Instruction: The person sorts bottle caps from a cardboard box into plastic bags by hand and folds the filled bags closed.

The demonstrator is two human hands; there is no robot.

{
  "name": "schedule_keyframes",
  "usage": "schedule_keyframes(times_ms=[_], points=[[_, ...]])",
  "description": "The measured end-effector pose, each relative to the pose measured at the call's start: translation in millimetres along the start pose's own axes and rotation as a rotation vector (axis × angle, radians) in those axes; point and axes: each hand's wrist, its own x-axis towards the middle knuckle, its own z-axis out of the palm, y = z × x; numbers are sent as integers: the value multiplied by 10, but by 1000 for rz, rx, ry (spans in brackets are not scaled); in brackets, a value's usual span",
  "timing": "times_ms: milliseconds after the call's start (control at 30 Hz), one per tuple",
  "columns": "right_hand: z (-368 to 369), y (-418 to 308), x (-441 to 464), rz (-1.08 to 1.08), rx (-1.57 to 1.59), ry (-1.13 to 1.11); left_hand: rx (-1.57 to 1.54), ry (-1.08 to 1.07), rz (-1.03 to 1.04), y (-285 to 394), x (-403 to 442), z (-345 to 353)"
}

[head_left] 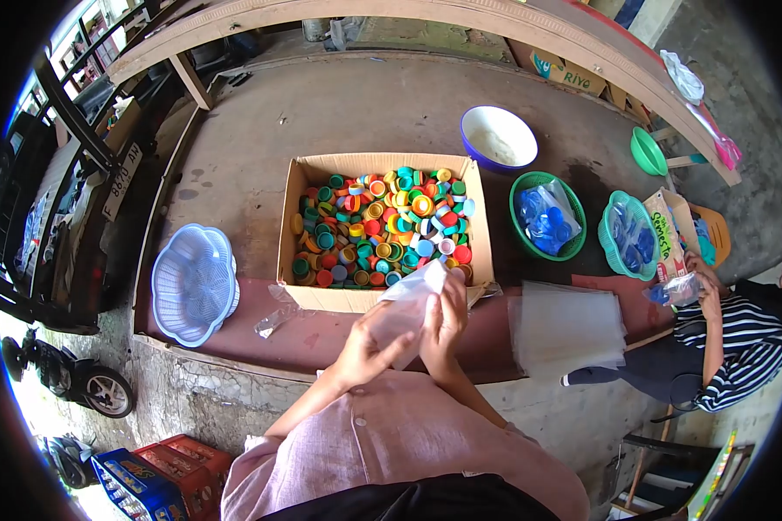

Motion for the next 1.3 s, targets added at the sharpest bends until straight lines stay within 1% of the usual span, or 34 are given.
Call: schedule_keyframes(times_ms=[33,67,100,133,167,233,300,333,400,433,467,500,533,567,600,633,667,700,733,767,800,867,900,967,1000,1033,1067,1100,1133,1167,1200,1233,1267,1300], points=[[-21,25,-1,55,-44,28,-149,67,-114,-62,-19,-2],[-45,60,2,109,-87,57,-147,67,-114,-91,-12,-1],[-77,107,30,92,-117,39,-307,161,-133,-112,0,5],[-112,135,79,13,-134,18,-469,255,-152,-123,3,7],[-109,106,98,45,-148,47,-459,272,-184,-127,9,-17],[-146,-2,127,76,-164,71,-481,277,-158,-213,-8,-59],[-232,-111,90,62,-220,-38,-536,323,-124,-195,-3,-47],[-239,-175,69,137,-58,-126,-537,326,-124,-169,-1,-46],[-248,-387,123,213,87,-400,-581,369,-117,-135,-6,-51],[-223,-423,121,189,109,-477,-477,367,-131,-197,-27,-68],[-196,-448,109,165,131,-555,-476,367,-129,-180,-32,-64],[-170,-414,63,157,155,-581,-399,394,-102,-130,-24,-51],[-152,-363,9,154,155,-583,-323,421,-76,-103,-21,-42],[-139,-309,-47,197,213,-588,-443,422,-138,-186,-60,-57],[-135,-285,-72,241,271,-592,-444,425,-136,-187,-75,-70],[-157,-326,-26,294,274,-608,-513,444,-121,-186,-86,-79],[-186,-285,-30,293,274,-611,-582,463,-105,-183,-93,-91],[-214,-211,-51,383,274,-537,-578,411,-108,-133,-103,-117],[-216,-146,-71,472,275,-462,-577,415,-105,-133,-123,-133],[-197,-105,-82,484,406,-323,-544,233,-155,-135,-156,-141],[-200,-163,-41,542,507,-238,-508,51,-206,-138,-191,-139],[-149,-226,-60,537,554,-175,-601,-29,-275,-193,-213,-59],[-136,-209,-86,538,556,-175,-627,4,-290,-206,-217,-26],[-116,-146,-136,724,654,-89,-652,36,-304,-268,-221,-18],[-134,-130,-127,724,655,-89,-689,94,-294,-314,-221,-52],[-176,-107,-109,845,909,-105,-726,152,-284,-335,-220,-68],[-200,-89,-102,961,1166,-120,-770,271,-208,-337,-199,-34],[-180,-58,-129,1062,1281,-121,-897,300,-201,-346,-178,-46],[-156,-15,-189,1061,1283,-121,-1023,329,-192,-357,-164,-56],[-131,30,-274,1171,1390,-195,-1021,329,-192,-344,-164,-51],[-95,52,-331,1281,1496,-271,-1019,392,-295,-320,-171,-36],[-40,64,-365,1318,1363,-281,-1016,454,-398,-309,-182,-23],[-51,60,-373,1318,1364,-281,-1015,454,-398,-368,-207,-25],[-59,13,-348,1240,1275,-295,-996,415,-421,-456,-233,-49]])
